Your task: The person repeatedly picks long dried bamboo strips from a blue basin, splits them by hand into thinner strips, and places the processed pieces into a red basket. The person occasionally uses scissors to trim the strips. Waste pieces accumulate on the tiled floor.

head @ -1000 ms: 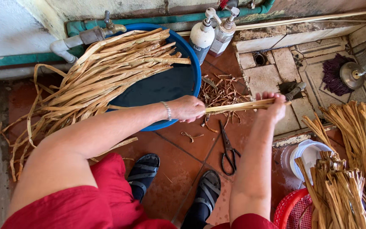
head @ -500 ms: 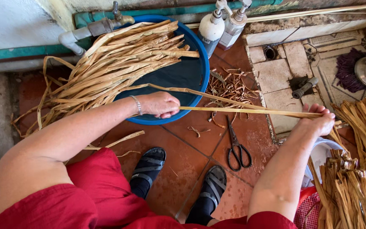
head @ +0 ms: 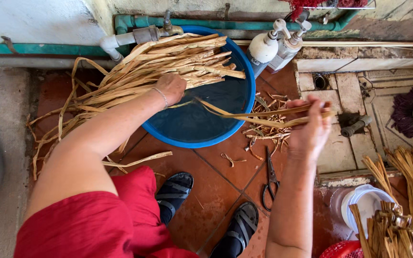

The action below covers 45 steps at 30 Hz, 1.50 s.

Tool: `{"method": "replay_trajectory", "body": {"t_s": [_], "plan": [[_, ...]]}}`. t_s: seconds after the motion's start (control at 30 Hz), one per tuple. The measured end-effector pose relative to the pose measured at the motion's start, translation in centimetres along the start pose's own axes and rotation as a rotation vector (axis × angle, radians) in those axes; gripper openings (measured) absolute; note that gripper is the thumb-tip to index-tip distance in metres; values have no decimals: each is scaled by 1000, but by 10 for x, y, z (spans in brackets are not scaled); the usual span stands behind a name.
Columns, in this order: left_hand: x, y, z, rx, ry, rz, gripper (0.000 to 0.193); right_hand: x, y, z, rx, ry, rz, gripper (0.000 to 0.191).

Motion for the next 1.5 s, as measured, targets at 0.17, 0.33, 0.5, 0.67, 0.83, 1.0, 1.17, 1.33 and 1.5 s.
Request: {"method": "replay_trajectory", "body": {"t_s": [0.17,0.33,0.5,0.67,0.83,1.0,1.17,1.33,1.5], "plan": [[18,18,-2,175,416,137,17,-21,47,17,-66,35,158,25],[22,28,-15,-210,225,34,18,-26,107,-15,-10,15,196,23],[-9,61,-23,-771,199,140,22,-38,144,-30,4,-30,380,14],[-58,89,2,-972,-155,144,29,-47,144,-33,99,61,495,26],[-82,109,19,-963,-499,242,28,-47,127,-44,113,128,181,17],[-76,151,-6,-1114,-489,401,37,-60,109,-26,19,-58,211,18],[-63,184,-35,-1098,-425,317,36,-70,76,2,36,-182,206,36],[-70,212,-29,-1125,-519,231,39,-61,76,-2,184,-33,234,39],[-79,232,-34,-1005,-573,112,41,-56,98,-20,273,-70,291,38]]}}
Point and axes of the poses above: each hand's wrist, its own x-axis towards the middle knuckle, its own z-axis out of the palm, y = z × x, the point moved 3 cm from there along x, towards the middle knuckle, and after that the axes turned 15 degrees about -z, right-handed, at the moved point
